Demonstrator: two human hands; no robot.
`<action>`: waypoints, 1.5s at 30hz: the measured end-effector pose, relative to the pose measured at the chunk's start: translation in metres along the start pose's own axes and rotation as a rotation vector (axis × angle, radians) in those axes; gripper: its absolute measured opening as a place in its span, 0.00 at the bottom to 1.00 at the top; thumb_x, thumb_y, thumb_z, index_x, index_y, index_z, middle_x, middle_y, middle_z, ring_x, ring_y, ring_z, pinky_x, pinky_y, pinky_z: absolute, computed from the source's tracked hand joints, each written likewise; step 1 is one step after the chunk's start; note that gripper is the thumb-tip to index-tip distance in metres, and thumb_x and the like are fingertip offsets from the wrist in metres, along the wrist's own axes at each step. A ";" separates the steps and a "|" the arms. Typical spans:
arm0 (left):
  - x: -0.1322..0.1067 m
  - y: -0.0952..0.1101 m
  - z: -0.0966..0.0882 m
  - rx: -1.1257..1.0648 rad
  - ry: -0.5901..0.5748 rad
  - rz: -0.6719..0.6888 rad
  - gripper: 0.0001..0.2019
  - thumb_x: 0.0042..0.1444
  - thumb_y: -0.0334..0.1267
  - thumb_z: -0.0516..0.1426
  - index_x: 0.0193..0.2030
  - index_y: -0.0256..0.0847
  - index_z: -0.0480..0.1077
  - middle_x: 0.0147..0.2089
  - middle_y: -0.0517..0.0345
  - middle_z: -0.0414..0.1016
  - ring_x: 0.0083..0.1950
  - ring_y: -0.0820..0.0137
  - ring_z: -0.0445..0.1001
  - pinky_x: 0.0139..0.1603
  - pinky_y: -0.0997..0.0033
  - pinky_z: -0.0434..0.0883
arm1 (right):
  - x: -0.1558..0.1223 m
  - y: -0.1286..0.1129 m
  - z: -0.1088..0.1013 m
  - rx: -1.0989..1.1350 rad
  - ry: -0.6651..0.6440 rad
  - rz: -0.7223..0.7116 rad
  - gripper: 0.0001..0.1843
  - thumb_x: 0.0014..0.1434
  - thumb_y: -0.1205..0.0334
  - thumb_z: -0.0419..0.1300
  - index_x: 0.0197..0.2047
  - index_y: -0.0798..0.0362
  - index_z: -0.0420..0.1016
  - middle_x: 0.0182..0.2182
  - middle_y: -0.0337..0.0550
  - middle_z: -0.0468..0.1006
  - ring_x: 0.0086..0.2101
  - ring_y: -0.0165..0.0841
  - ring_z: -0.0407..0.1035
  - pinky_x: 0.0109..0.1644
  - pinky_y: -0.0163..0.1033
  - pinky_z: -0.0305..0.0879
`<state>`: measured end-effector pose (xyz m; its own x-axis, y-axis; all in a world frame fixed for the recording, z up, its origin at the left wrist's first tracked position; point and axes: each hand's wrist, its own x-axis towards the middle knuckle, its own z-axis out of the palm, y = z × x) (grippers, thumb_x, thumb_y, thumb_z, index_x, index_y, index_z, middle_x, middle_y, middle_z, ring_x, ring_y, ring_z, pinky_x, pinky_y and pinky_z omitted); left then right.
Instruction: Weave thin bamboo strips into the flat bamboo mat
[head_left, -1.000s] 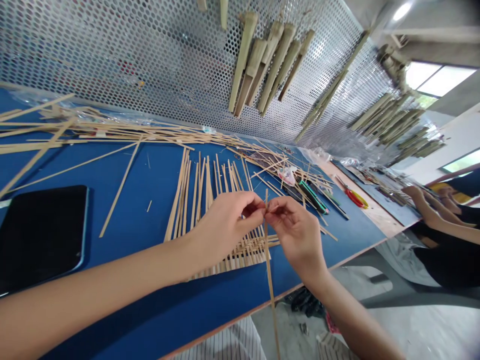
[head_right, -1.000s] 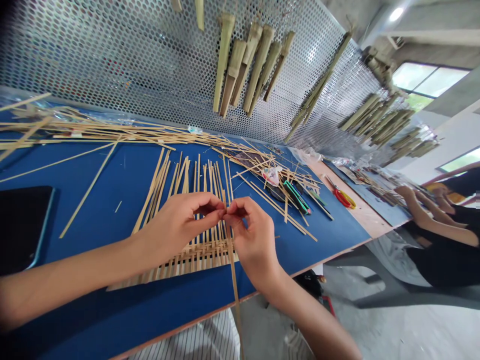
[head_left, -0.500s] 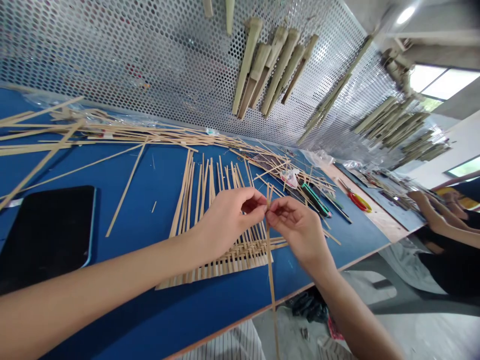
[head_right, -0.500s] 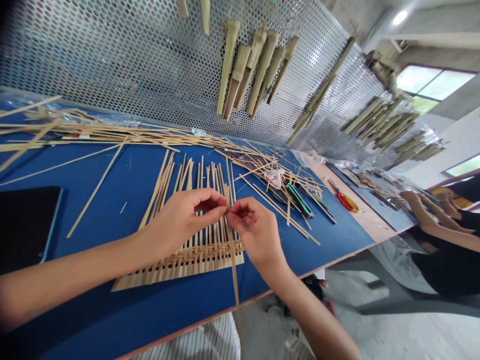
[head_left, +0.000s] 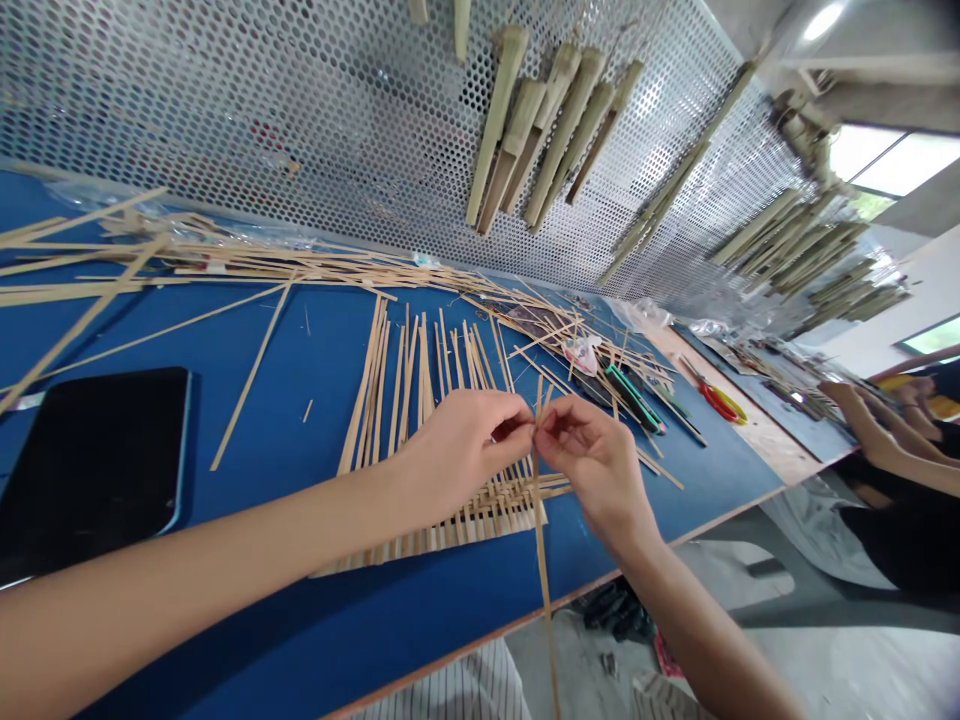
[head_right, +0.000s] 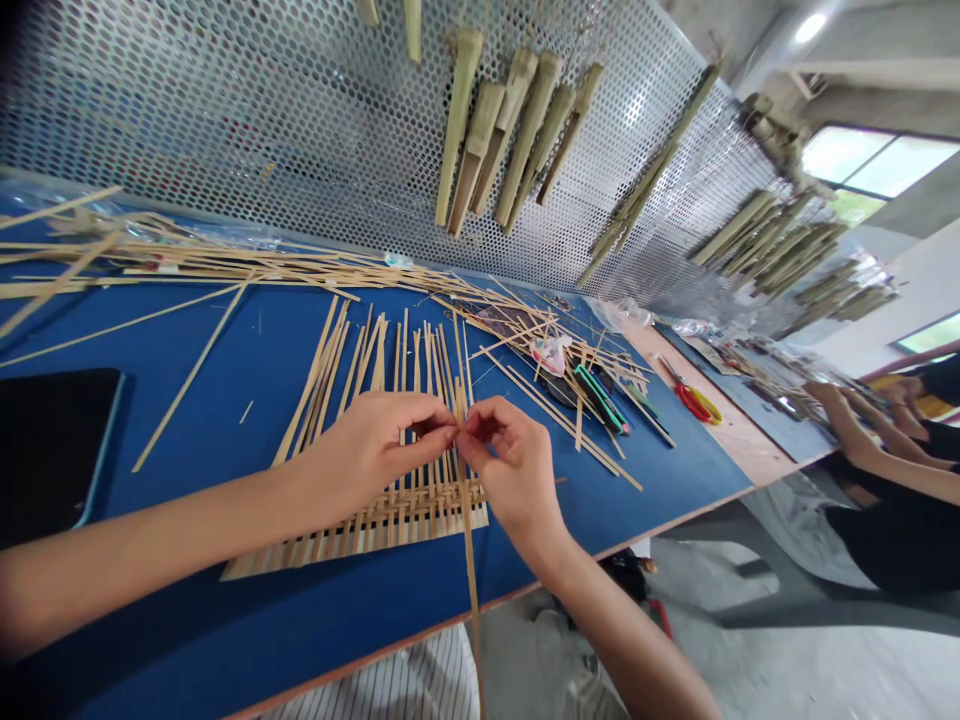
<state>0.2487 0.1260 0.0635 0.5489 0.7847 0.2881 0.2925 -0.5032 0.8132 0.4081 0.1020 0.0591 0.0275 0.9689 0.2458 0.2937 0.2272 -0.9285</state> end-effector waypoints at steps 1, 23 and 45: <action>-0.001 0.000 0.000 0.000 -0.002 -0.002 0.10 0.58 0.33 0.52 0.27 0.37 0.68 0.23 0.66 0.63 0.26 0.77 0.60 0.27 0.75 0.55 | -0.001 0.001 0.001 0.005 0.006 -0.007 0.05 0.44 0.69 0.60 0.25 0.52 0.68 0.24 0.35 0.69 0.28 0.28 0.65 0.33 0.34 0.64; 0.002 -0.002 0.001 0.045 0.045 -0.038 0.08 0.58 0.33 0.51 0.32 0.37 0.70 0.30 0.60 0.73 0.31 0.73 0.69 0.31 0.73 0.60 | -0.002 0.004 0.005 -0.105 0.023 -0.064 0.04 0.49 0.68 0.60 0.27 0.52 0.68 0.26 0.37 0.72 0.29 0.30 0.67 0.35 0.37 0.66; 0.006 -0.007 0.000 -0.061 0.012 -0.055 0.11 0.61 0.39 0.51 0.33 0.38 0.72 0.27 0.62 0.71 0.28 0.75 0.65 0.28 0.75 0.57 | 0.014 0.009 -0.003 0.211 -0.034 0.026 0.08 0.48 0.61 0.67 0.32 0.51 0.74 0.30 0.37 0.74 0.32 0.28 0.68 0.39 0.35 0.67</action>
<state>0.2501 0.1338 0.0596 0.5240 0.8149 0.2476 0.2734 -0.4363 0.8573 0.4139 0.1175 0.0552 -0.0005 0.9767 0.2145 0.0862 0.2137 -0.9731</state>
